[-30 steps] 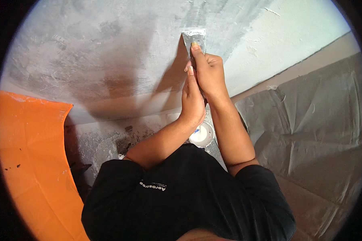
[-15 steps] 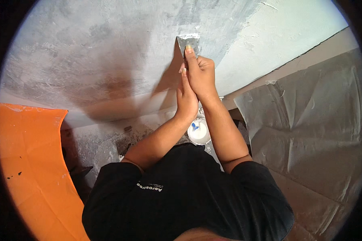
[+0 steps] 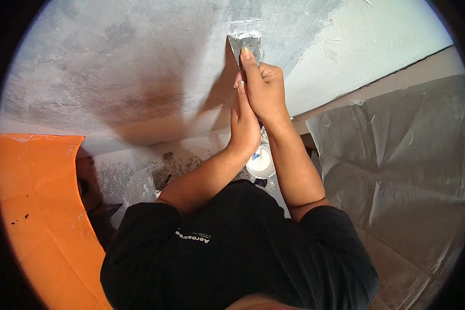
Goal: Applying and smoothing joint compound to patch a hole in a wall using a putty knife.
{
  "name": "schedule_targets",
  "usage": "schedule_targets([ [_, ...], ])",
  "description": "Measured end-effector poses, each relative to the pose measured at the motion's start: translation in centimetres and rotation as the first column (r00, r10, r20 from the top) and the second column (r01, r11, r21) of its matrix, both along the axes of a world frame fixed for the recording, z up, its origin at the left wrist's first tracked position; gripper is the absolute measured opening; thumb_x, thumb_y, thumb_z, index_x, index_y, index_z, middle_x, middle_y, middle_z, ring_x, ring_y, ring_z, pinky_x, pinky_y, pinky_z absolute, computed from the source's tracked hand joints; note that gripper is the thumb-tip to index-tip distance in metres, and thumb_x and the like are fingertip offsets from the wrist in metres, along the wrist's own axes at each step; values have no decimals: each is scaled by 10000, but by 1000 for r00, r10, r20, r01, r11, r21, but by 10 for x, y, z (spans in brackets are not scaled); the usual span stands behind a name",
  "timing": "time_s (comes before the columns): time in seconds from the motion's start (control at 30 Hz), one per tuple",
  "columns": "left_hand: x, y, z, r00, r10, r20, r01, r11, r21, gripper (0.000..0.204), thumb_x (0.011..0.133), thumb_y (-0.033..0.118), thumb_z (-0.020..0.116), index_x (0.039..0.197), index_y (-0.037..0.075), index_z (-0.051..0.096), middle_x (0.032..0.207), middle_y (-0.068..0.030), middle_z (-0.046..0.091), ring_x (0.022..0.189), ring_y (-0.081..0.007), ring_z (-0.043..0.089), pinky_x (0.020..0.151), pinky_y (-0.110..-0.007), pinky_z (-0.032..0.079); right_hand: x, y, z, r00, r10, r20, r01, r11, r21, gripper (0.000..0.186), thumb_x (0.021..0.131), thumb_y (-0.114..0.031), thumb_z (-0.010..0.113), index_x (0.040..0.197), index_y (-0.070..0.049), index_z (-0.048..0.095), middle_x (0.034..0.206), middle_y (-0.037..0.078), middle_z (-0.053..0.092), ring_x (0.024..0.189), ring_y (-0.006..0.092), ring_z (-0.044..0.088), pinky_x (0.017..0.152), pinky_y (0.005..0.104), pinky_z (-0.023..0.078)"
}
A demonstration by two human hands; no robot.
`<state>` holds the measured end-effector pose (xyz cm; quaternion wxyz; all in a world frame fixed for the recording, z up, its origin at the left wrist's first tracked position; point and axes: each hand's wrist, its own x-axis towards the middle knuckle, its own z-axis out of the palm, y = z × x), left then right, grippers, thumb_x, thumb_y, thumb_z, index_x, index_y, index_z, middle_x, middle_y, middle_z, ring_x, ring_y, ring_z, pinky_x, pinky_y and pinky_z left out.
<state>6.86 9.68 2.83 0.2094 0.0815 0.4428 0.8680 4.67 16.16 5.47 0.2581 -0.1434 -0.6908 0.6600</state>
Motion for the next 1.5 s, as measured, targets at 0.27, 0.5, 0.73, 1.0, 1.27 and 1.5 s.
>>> schedule_targets([
  [0.27,0,10,12,999,31,10,-32,995,94,593,1071,442,225,1524,59,229,1450,-123,397,1318,-185,420,1071,-299,362,-2,3,22,999,6,-38,-5,999,37,606,978,-393,571,515,-4,606,458,49,556,420,103,498,438,277,400],
  [0.5,2,6,2,1000,25,6,-26,999,40,576,1072,440,235,1521,80,256,1449,-119,403,1313,-172,421,1069,-299,359,2,4,6,999,16,-31,-16,1000,-3,589,977,-413,579,535,-25,616,493,19,550,457,69,461,459,244,373],
  [0.73,-2,6,31,999,24,-28,-22,999,40,582,1066,459,261,1487,61,321,1378,-107,459,1250,-164,462,1031,-292,388,3,1,38,997,-39,-59,40,999,17,582,978,-374,579,525,-10,616,464,34,551,434,77,466,432,269,369],
  [1.0,9,-3,-5,986,-65,153,59,997,43,674,1028,551,300,1536,124,182,1504,-113,311,1346,-227,396,1063,-410,404,9,-2,11,999,14,50,-10,997,-80,563,977,-416,578,573,-28,633,506,6,541,462,69,437,461,244,359],
  [1.27,14,7,14,978,-18,209,0,996,87,619,1055,497,273,1483,53,326,1347,-119,487,1211,-158,500,970,-285,440,9,6,13,997,19,75,-17,999,-32,559,975,-408,584,570,-25,628,512,13,553,469,70,450,458,251,369],
  [1.5,5,8,34,994,27,106,-39,993,108,620,1049,506,291,1500,81,303,1335,-109,494,1212,-162,503,955,-295,456,2,6,37,1000,3,-17,-2,998,62,577,971,-379,584,534,-5,626,476,45,566,442,93,489,446,273,393],
])
